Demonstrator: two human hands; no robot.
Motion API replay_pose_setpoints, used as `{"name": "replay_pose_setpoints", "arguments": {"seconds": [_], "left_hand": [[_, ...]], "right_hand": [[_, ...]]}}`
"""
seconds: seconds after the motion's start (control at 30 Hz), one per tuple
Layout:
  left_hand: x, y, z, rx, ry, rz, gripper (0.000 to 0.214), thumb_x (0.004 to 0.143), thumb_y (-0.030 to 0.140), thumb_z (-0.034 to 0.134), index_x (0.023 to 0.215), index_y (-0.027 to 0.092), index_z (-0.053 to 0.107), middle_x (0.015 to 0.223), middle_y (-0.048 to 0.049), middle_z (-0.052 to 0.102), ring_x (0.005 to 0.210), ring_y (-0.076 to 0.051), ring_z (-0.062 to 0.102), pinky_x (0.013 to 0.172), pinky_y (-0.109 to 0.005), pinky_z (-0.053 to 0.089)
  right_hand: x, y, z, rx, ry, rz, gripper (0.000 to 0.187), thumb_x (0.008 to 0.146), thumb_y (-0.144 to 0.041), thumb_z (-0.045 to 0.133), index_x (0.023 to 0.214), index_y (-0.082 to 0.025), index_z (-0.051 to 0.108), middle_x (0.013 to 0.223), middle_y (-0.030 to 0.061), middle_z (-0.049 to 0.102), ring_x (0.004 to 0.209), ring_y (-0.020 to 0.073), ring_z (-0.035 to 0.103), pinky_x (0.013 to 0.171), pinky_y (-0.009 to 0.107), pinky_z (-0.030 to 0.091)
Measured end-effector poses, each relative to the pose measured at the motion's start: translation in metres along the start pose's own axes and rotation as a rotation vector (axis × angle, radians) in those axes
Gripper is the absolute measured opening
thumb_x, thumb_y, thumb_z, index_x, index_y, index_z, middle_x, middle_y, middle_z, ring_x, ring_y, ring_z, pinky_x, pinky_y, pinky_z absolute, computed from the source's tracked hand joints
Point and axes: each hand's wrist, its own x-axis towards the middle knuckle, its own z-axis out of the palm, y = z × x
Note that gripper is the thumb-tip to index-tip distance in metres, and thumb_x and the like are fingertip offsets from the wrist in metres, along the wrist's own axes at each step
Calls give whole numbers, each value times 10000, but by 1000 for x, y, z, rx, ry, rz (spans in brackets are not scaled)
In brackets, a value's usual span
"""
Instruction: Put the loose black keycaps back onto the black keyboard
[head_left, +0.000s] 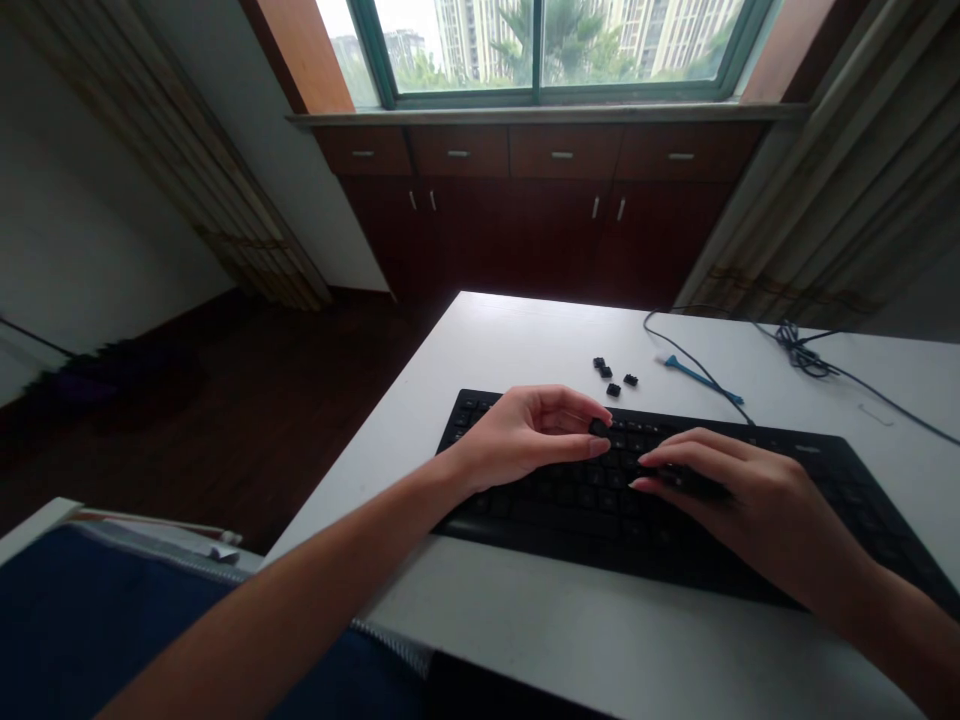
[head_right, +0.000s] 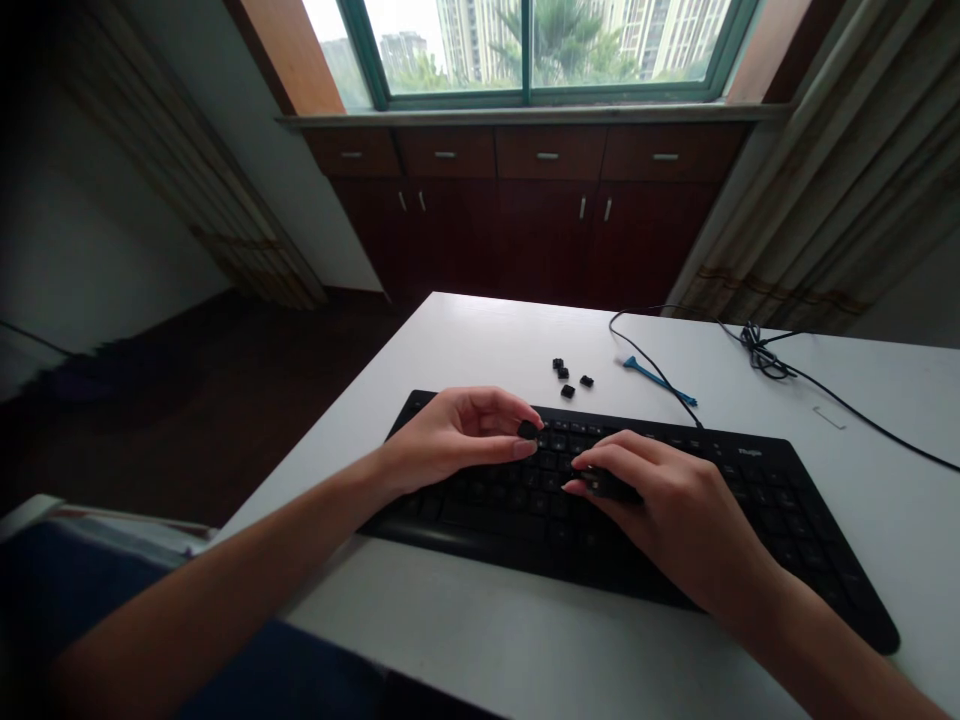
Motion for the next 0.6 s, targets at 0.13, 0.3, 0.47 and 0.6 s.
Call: {"name": "replay_pose_setpoints", "arguments": {"seconds": [0.13, 0.3, 0.47, 0.6], "left_hand": [[0, -1, -1, 6, -2, 2, 357, 803, 299, 818, 1113, 155, 714, 1041, -72, 721, 956, -129, 686, 873, -203, 541], [1, -1, -1, 8, 0, 3, 374, 794, 303, 822, 1117, 150, 715, 1067, -87, 720, 973, -146, 687, 898, -237, 542], [2, -2, -1, -23, 4, -4, 382, 764, 270, 849, 1097, 135, 721, 1033, -79, 721, 947, -126, 687, 879, -216, 542], [2, -2, -2, -49, -2, -11, 390, 750, 254, 863, 1092, 132, 722, 1025, -66, 724, 947, -113, 686, 883, -201, 540]], "right_hand": [[0, -1, 3, 5, -65, 5, 265, 950, -353, 653, 1212, -321, 634, 1134, 20, 692, 918, 181, 695, 765, 302, 562], [-1, -4, 4, -14, 17, 34, 173, 936, -360, 668, 1081, -271, 638, 1118, 35, 700, 933, 201, 701, 830, 335, 563], [-1, -1, 5, -39, 56, 21, 170, 947, -323, 656, 1102, -266, 614, 1081, 15, 708, 906, 176, 703, 817, 309, 561], [-1, 4, 5, -52, 42, -2, 135, 950, -332, 657, 1069, -274, 630, 1103, -11, 685, 915, 140, 691, 822, 274, 550]]}}
